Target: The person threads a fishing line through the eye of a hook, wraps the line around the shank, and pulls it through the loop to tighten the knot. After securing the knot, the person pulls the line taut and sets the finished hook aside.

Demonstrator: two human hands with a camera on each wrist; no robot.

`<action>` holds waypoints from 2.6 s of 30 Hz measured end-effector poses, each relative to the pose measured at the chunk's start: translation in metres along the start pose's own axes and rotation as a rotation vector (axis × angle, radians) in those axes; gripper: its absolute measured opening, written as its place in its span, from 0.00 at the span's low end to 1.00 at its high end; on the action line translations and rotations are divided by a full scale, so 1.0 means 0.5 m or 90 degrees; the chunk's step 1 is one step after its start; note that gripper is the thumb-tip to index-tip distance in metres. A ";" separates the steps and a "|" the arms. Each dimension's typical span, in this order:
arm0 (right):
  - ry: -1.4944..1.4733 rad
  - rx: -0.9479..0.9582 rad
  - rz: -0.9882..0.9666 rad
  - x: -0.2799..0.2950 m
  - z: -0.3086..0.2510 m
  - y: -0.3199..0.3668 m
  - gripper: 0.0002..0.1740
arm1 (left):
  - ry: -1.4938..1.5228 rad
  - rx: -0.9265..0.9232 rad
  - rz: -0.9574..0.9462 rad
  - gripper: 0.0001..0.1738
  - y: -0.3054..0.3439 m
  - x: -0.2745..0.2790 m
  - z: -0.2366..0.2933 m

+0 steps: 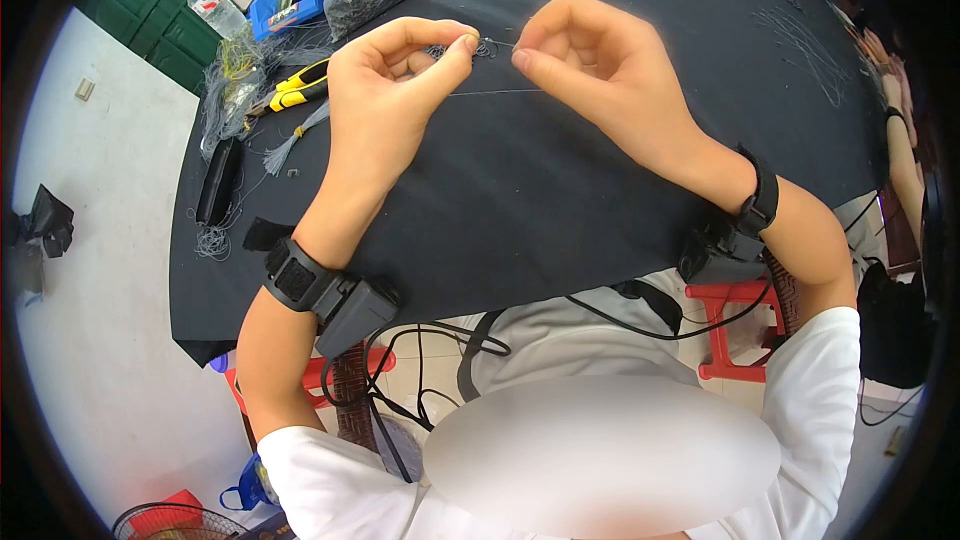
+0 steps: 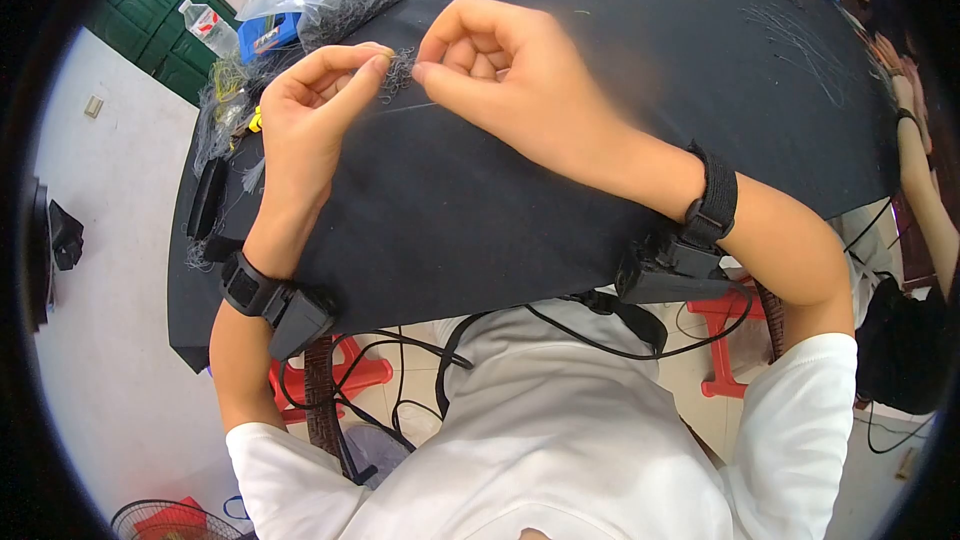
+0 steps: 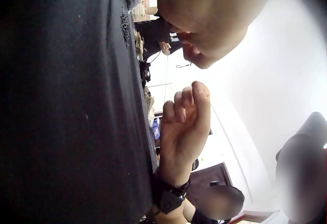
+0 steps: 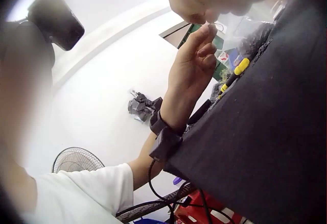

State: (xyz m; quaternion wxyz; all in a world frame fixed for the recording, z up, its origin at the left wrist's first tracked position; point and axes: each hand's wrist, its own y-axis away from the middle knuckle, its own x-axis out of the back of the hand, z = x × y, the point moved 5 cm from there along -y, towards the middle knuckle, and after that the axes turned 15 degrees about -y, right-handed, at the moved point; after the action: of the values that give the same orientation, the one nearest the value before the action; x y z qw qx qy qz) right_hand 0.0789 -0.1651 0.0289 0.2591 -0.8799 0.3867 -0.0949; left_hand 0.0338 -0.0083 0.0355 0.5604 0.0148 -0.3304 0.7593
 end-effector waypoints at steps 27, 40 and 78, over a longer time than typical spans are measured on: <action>-0.062 -0.100 0.079 0.026 0.000 -0.008 0.08 | 0.079 -0.058 -0.068 0.05 0.008 -0.016 0.025; -0.249 -0.319 0.011 0.002 0.053 0.007 0.05 | 0.187 0.117 -0.102 0.09 0.013 -0.028 -0.005; 0.046 0.004 -0.036 0.034 -0.006 -0.037 0.07 | 0.155 -0.022 -0.051 0.07 0.020 -0.031 0.029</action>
State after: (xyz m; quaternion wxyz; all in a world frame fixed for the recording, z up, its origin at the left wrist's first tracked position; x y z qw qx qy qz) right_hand 0.1010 -0.1681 0.0406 0.2450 -0.8857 0.3704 -0.1350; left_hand 0.0260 -0.0306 0.0360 0.6265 -0.0739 -0.2718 0.7268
